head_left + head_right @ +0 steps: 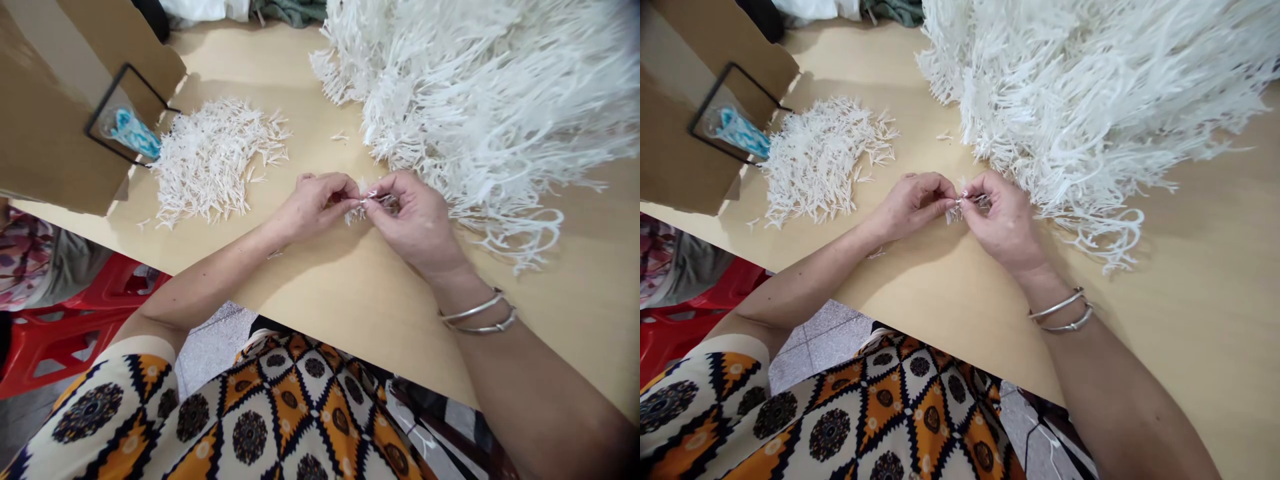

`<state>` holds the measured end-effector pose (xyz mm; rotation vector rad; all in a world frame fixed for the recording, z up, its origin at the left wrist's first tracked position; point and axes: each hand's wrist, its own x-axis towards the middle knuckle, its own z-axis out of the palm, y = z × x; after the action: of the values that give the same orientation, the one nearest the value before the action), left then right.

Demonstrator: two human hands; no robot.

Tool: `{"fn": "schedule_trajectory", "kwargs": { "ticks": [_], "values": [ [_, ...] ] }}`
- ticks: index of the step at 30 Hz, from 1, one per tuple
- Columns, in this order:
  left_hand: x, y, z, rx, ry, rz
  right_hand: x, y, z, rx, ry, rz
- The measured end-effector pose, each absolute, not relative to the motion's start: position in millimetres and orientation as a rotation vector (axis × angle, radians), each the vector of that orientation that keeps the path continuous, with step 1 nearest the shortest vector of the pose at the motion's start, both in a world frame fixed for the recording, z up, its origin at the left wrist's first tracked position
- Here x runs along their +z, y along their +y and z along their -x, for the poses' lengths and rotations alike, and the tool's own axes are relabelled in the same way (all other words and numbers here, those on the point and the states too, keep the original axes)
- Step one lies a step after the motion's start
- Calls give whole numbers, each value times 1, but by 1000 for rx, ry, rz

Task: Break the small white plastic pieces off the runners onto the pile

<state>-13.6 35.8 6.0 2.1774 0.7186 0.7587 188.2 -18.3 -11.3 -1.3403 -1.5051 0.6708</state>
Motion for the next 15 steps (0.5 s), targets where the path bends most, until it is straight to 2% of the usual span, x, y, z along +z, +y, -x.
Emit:
{"fn": "schedule_trajectory", "kwargs": {
  "ticks": [3, 5, 7, 12, 15],
  "values": [
    [15, 25, 8, 712, 526, -2170, -18, -11, -193, 541, -1480, 1409],
    [16, 24, 7, 737, 517, -2181, -22, -6, -198, 569, -1448, 1394],
    [12, 33, 12, 865, 680, -2199, -22, -5, -201, 658, -1431, 1346],
    [2, 66, 40, 1462, 1326, -2157, -10, -12, -199, 908, -1370, 1221],
    [11, 61, 42, 1397, 1259, -2255, -3, -15, -196, 976, -1352, 1188]
  ]
}}
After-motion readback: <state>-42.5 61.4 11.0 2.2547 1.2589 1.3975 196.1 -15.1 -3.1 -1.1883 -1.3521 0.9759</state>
